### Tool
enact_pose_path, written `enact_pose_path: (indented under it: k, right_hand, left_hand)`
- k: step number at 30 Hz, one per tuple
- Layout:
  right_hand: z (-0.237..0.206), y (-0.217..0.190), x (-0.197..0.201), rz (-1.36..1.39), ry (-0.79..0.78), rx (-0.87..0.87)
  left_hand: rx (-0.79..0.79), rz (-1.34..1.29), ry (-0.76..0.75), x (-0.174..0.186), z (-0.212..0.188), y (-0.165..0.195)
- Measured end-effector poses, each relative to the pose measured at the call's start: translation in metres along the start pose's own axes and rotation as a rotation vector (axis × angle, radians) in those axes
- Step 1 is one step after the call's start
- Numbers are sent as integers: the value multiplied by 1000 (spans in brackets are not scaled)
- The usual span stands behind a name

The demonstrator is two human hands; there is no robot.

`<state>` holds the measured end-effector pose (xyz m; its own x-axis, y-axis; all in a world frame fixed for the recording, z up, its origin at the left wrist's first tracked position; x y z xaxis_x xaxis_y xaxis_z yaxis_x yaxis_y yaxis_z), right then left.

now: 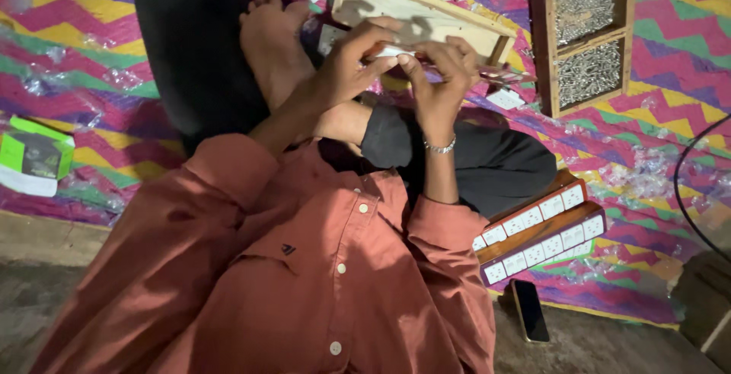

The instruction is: The person sits cross-legged on a patterned floor mat assembling electrical switch boards. They pick white switch and socket modules from a pile on the mat and press them one by one into colored plastic frames held on their lap, occasionally reaching into a wooden tray of screws, and work through several different board frames.

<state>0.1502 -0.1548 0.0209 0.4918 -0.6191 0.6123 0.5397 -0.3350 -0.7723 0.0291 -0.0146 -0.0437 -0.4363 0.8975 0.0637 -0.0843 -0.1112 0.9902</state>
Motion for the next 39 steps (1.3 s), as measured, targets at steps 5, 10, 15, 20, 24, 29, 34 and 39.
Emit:
enact_pose_path:
  k: [5,10,15,20,24,29,34,39]
  right_hand:
    - [-6,-17,30,-9,-186,143]
    - [-8,35,124,6,194,-28]
    - [42,160,204,-22,313,-189]
    - [80,204,177,-257,46,-90]
    - [95,186,141,-427,-29,-152]
    - [102,174,133,-630,-1,-59]
    - [95,192,130,-609,-20,-27]
    - [93,191,136,-543,136,244]
  left_hand:
    - [-74,-64,122,5,7,12]
    - [-245,255,83,45,3,37]
    - [-190,-15,92,102,10,47]
    - [56,-412,-66,129,27,42]
    - [319,-851,-130,106,23,34]
    - [350,-1416,39,63,4,23]
    - [392,-1587,-26,26,-21,14]
    - [521,-1480,-199,2,-36,4]
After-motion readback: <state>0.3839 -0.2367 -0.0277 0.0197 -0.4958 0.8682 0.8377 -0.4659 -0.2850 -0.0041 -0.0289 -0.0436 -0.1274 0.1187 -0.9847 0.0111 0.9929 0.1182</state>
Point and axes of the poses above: each hand's wrist, its own z-axis towards the middle knuckle, its own x-axis out of the back of the hand, y = z × x, the point moved 1 cm from there along z, towards the middle knuckle, and after that the axes turned 4 degrees about x, right-handed, at the moved point
